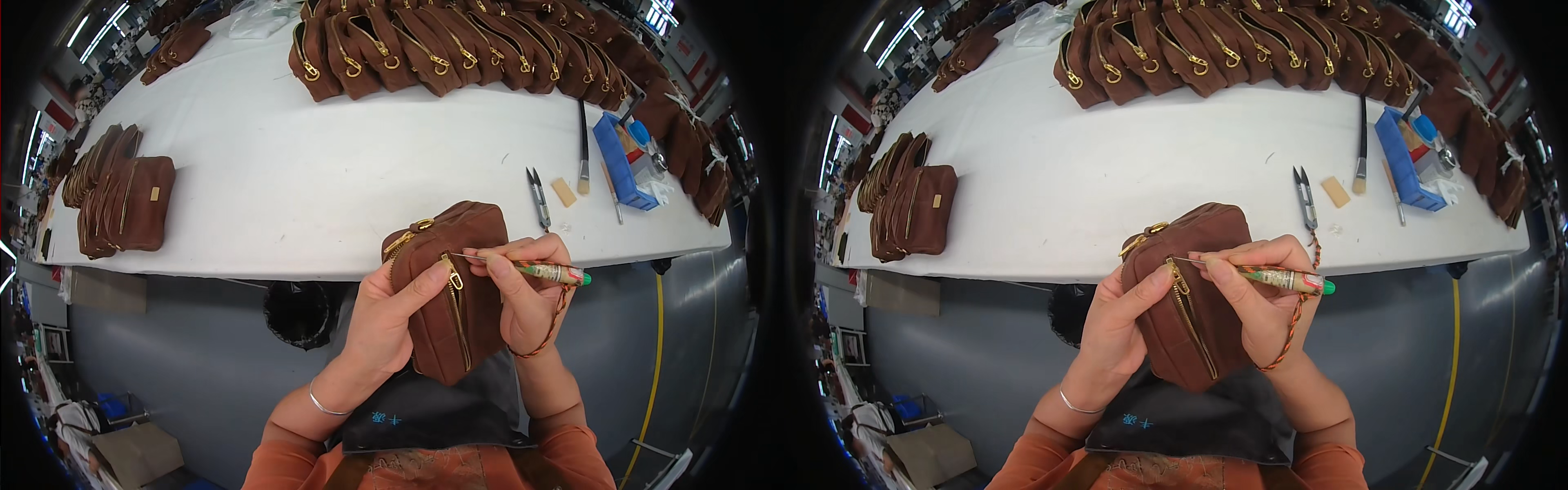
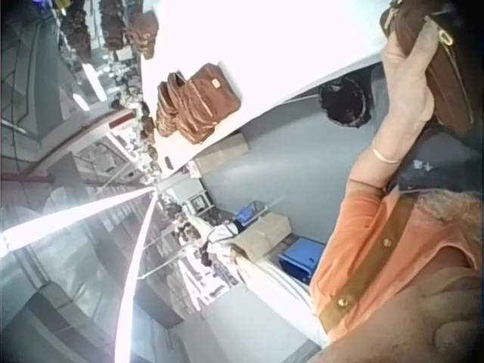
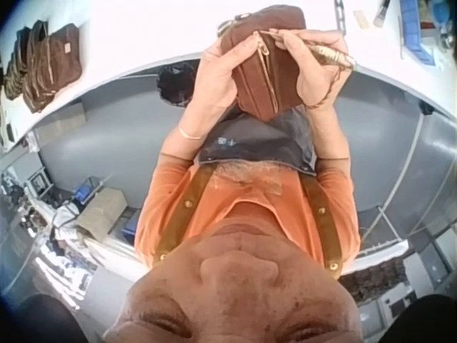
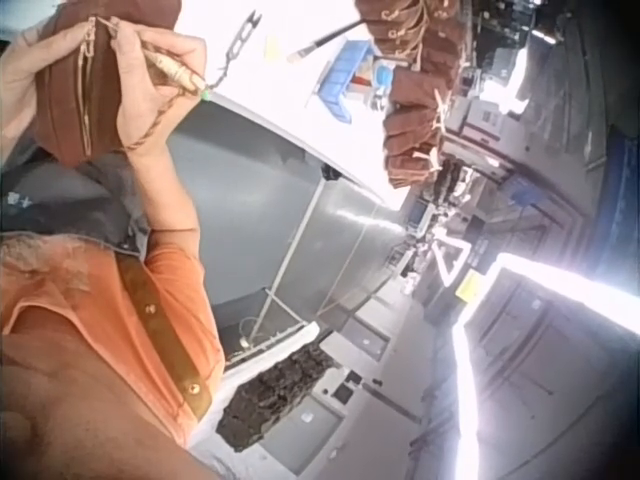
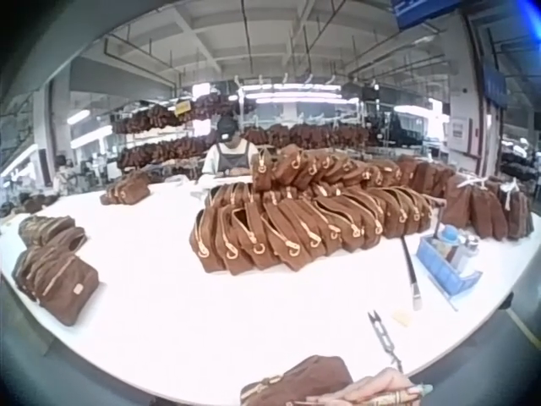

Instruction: Trimming excess threads and marking brown leather bags at a finishing station.

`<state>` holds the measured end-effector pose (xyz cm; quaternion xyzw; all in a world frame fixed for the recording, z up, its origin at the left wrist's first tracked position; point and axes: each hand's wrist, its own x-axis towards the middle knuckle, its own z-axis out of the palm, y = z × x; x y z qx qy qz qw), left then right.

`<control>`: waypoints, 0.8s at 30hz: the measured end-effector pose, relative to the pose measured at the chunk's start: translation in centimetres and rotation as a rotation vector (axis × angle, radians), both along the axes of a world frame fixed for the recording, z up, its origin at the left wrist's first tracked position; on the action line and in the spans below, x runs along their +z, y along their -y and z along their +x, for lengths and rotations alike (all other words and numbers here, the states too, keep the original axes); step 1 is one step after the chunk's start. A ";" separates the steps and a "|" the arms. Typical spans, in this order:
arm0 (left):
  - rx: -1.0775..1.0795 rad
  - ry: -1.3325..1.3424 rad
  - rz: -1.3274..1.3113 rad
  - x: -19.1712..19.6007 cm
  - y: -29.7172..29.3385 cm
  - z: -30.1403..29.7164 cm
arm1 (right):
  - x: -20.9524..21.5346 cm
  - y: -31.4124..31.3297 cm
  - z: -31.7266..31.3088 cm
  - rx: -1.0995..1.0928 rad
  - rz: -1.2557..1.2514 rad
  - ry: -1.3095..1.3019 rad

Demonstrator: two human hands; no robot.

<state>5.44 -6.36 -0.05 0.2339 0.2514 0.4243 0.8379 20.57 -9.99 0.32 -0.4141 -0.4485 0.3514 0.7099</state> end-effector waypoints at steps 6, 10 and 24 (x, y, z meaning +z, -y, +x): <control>-0.006 0.000 0.018 -0.3 0.1 0.0 | 0.4 -0.1 -0.2 -0.032 -0.074 -0.013; -0.012 -0.002 0.024 -0.4 0.1 -0.1 | 0.3 -0.2 0.4 0.011 -0.047 -0.046; 0.006 0.024 0.049 -1.1 -0.5 0.0 | -2.1 -0.7 -0.4 -0.251 0.404 0.782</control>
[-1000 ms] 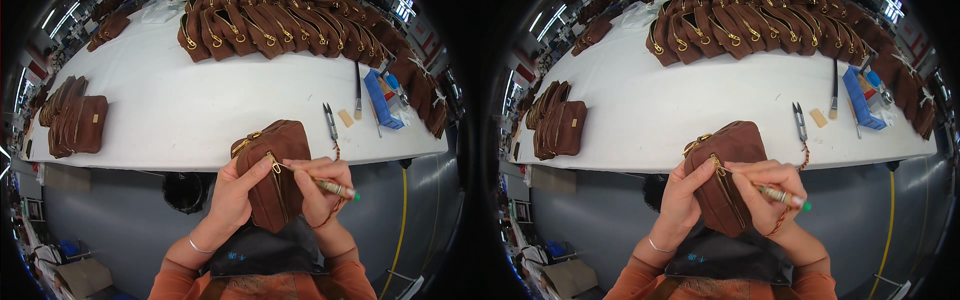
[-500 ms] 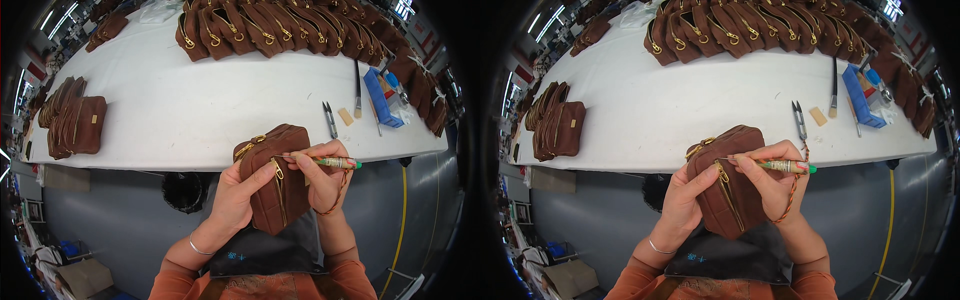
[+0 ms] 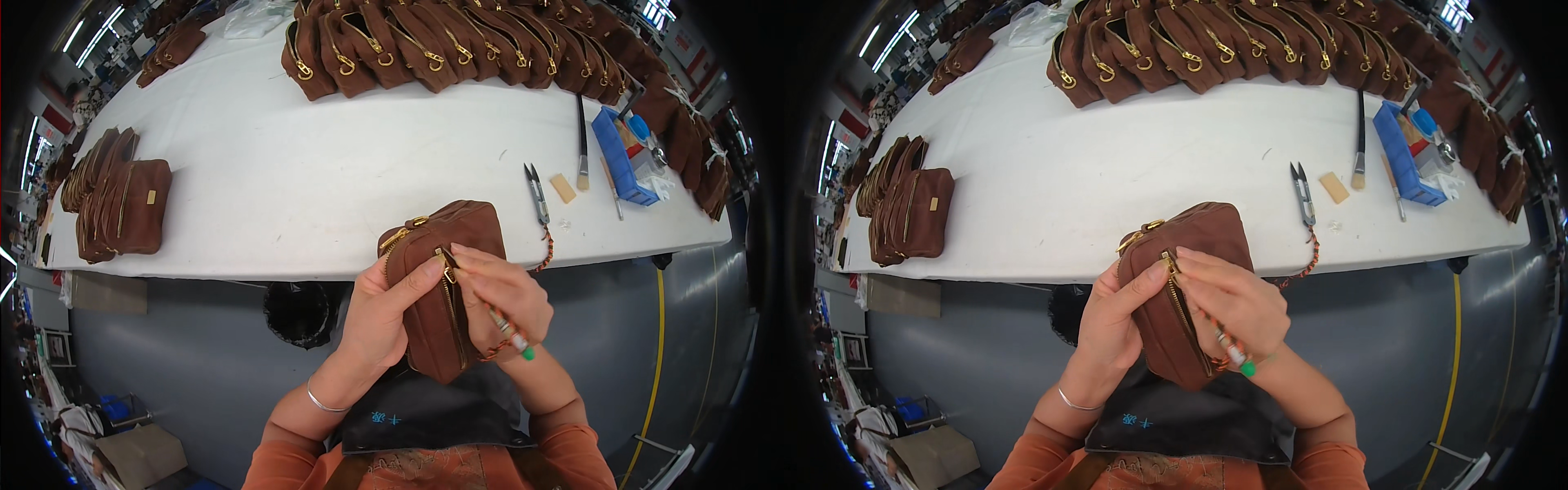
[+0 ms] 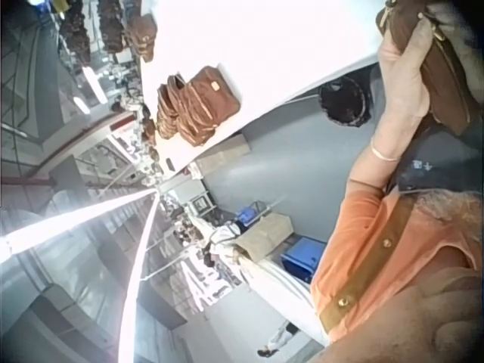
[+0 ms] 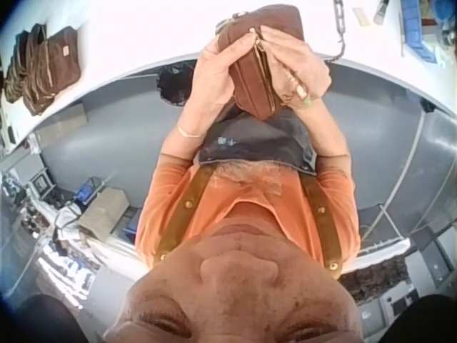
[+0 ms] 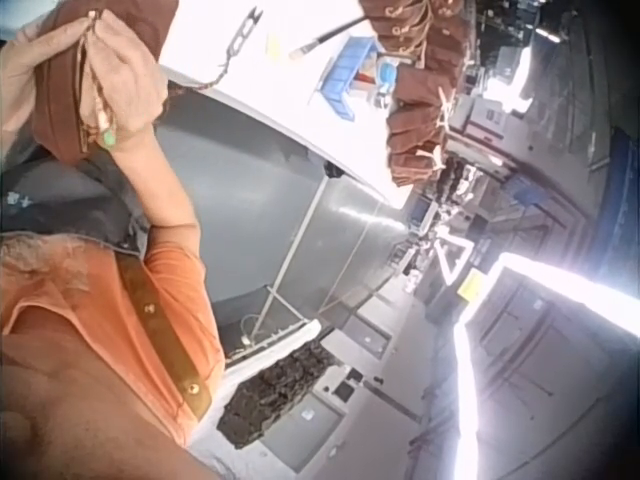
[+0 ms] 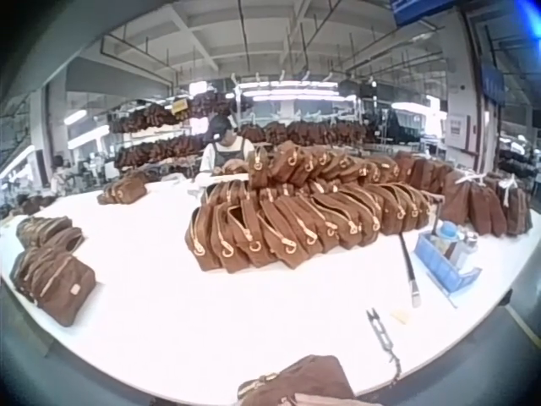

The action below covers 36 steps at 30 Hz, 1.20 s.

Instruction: Trimming excess threads and marking brown leather bags at a finishing station.

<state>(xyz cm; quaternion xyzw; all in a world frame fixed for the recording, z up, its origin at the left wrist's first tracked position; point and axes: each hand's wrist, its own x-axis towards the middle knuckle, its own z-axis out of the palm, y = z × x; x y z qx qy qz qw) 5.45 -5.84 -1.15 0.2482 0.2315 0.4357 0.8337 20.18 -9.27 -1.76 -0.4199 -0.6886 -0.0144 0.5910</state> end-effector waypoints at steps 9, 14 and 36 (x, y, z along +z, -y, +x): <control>-0.059 -0.078 0.037 0.9 -0.5 -2.1 | 1.6 1.2 -0.1 0.233 -0.242 -0.453; -0.121 -0.119 0.076 1.3 -0.7 -2.8 | 2.8 1.1 0.7 0.358 -0.458 -0.752; -0.177 -0.152 0.142 1.4 -0.8 -2.8 | 2.8 1.3 0.4 0.290 -0.453 -0.673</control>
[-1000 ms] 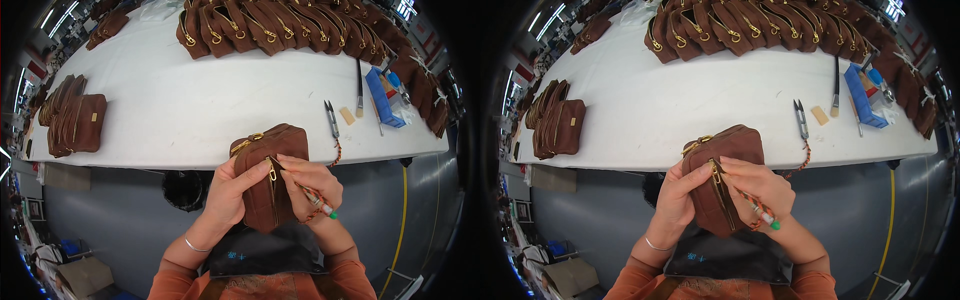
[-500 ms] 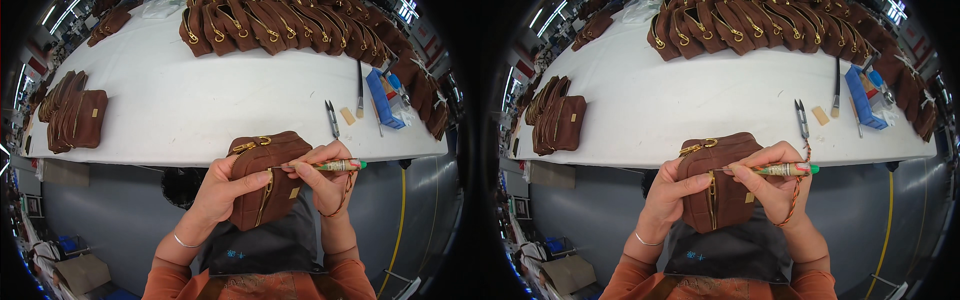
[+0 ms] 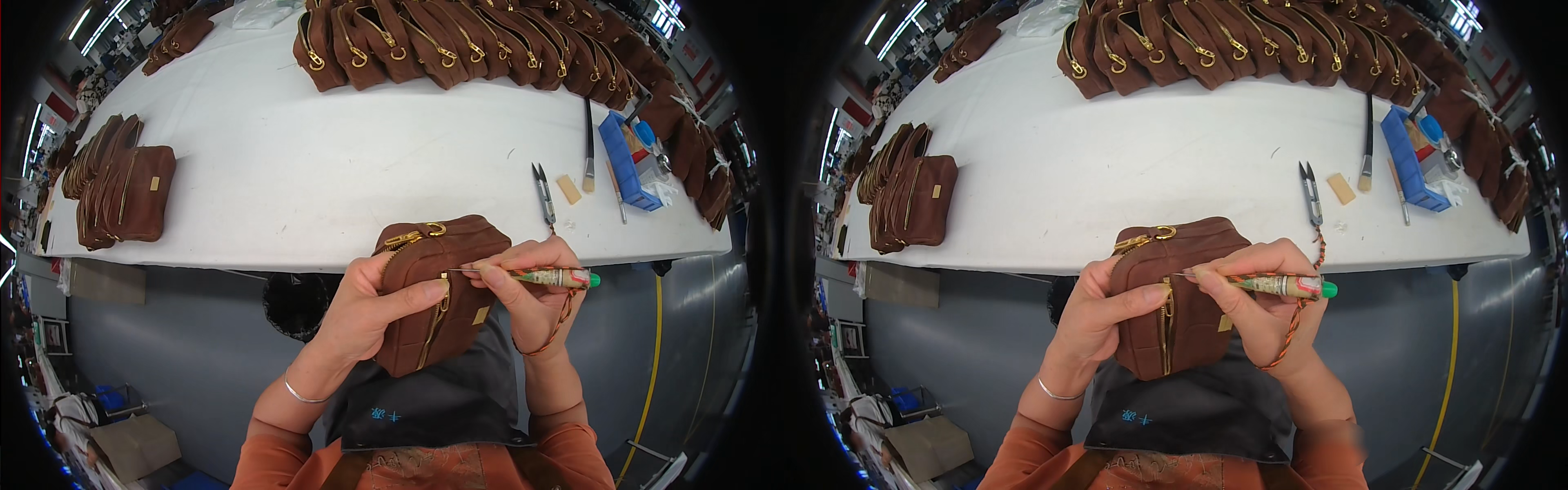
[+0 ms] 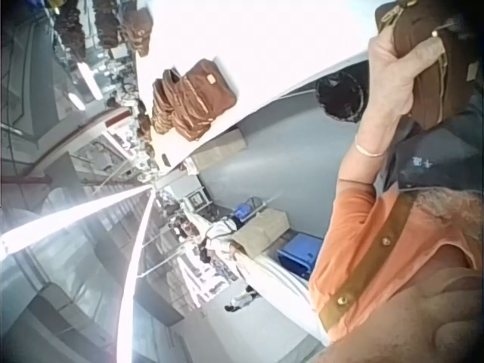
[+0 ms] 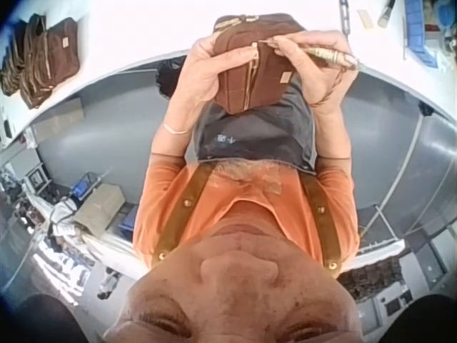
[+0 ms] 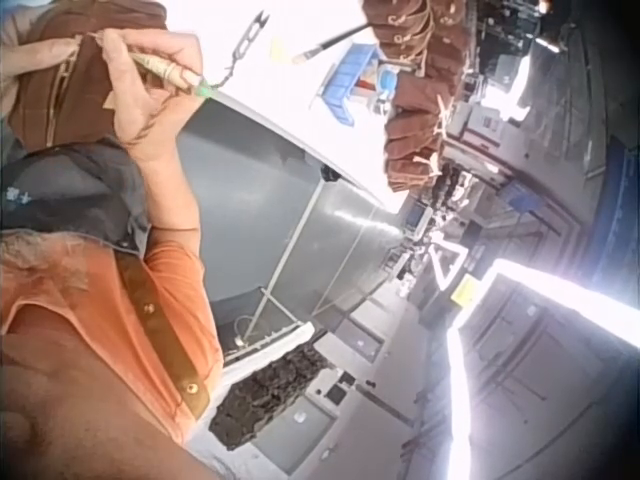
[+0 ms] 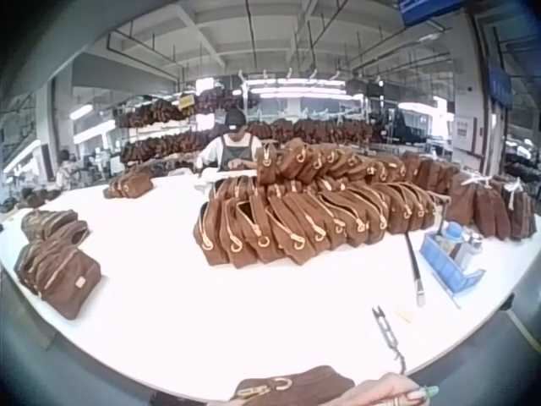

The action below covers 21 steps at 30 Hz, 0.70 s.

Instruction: Trimming excess threads and marking brown leather bags at a finishing station.

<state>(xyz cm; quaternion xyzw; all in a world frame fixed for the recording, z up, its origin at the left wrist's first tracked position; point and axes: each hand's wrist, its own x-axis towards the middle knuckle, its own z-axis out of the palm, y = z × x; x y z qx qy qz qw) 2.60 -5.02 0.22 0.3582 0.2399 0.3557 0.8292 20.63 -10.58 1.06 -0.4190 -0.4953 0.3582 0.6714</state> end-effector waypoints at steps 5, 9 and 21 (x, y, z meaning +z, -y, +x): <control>-0.011 -0.002 0.002 -0.3 -0.4 0.1 | -0.9 -0.2 -0.3 -0.089 0.161 0.232; 0.015 0.030 -0.041 -0.4 -0.7 0.3 | -1.1 -0.5 -0.5 -0.124 0.290 0.386; 0.209 0.010 -0.182 -0.5 -1.4 1.6 | -3.7 -3.1 -1.6 -0.291 0.708 0.809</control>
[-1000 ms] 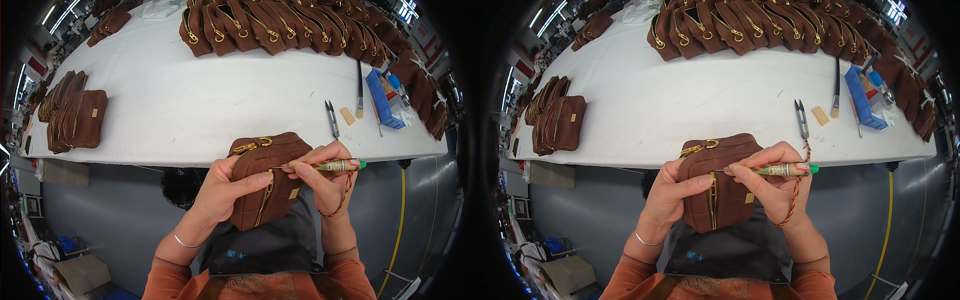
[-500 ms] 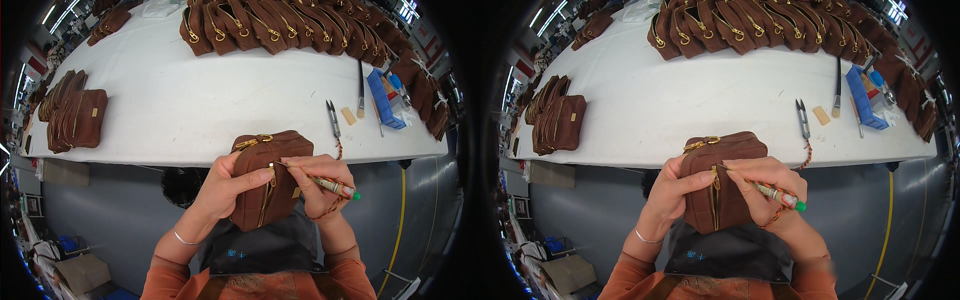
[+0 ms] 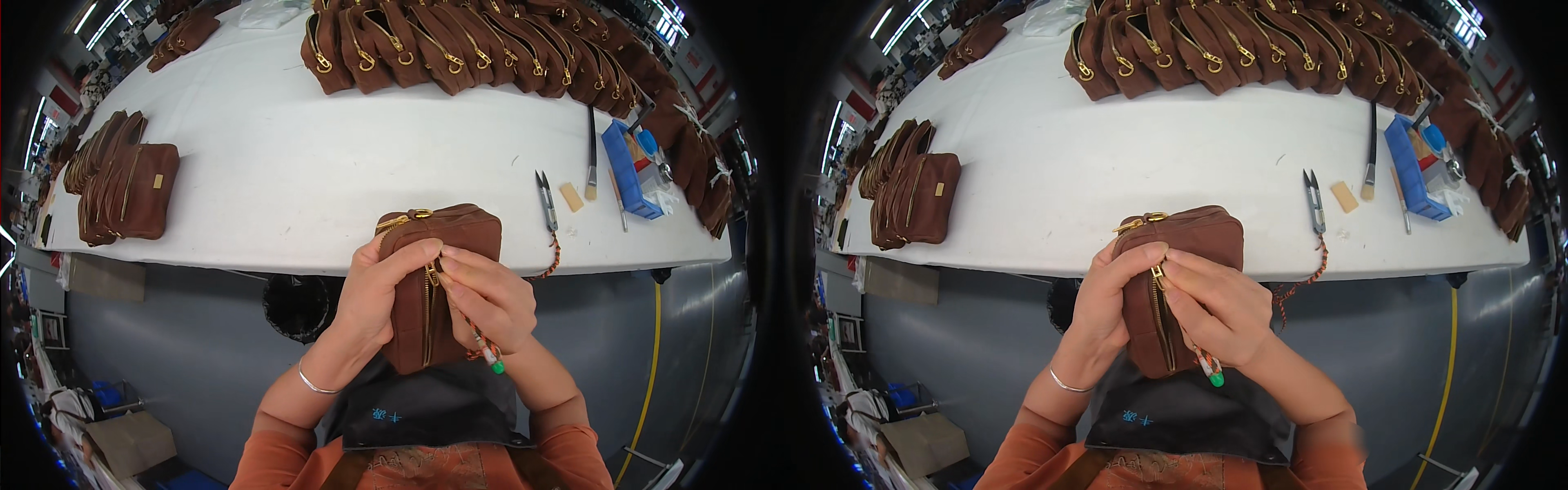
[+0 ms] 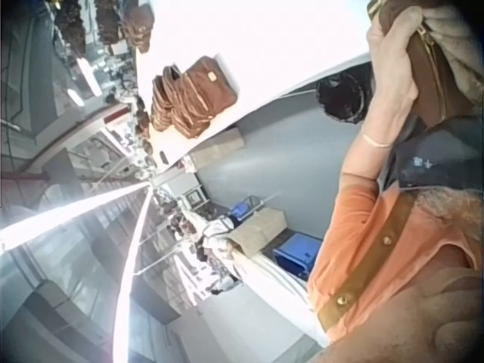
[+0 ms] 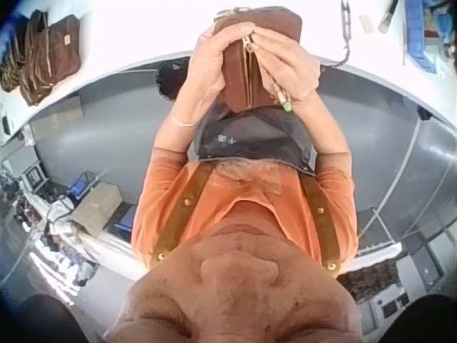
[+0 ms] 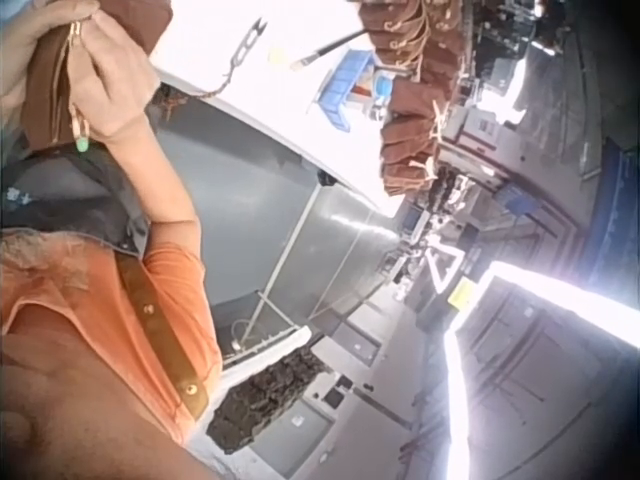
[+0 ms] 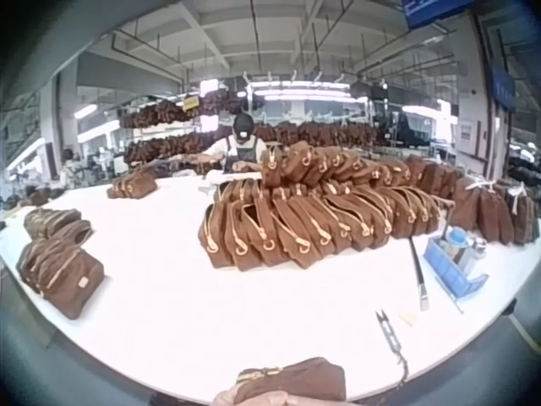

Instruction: Trimming excess threads and marking brown leather bags at a finishing station.

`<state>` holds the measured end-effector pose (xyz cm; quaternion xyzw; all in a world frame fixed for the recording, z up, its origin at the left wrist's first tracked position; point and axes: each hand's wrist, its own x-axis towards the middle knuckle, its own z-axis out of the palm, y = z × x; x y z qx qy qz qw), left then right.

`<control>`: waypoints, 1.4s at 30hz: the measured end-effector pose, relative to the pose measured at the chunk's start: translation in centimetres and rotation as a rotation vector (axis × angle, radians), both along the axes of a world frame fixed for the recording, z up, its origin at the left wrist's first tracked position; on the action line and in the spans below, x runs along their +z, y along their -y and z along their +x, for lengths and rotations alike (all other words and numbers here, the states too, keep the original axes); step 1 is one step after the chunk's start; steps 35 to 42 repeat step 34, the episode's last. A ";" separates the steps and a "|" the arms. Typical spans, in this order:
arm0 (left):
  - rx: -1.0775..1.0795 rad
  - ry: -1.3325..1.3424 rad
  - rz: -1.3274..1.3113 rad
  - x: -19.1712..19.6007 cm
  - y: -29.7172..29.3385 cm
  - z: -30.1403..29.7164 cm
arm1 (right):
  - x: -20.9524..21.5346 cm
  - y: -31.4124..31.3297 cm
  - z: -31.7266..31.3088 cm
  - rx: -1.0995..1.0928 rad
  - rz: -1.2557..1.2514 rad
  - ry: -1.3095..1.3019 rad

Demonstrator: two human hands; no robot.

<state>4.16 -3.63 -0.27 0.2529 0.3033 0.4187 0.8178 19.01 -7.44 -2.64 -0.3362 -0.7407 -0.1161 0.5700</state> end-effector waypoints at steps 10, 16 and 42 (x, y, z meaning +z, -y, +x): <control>0.104 0.032 -0.015 -0.2 -1.2 -0.8 | 1.0 -0.1 -0.8 0.048 -0.038 -0.019; 0.124 0.009 0.095 1.8 -1.1 -1.4 | 3.9 3.2 -0.6 0.184 -0.338 -0.480; 0.034 0.139 0.138 1.1 0.3 -1.6 | 3.4 1.5 -1.4 0.279 -0.520 -0.687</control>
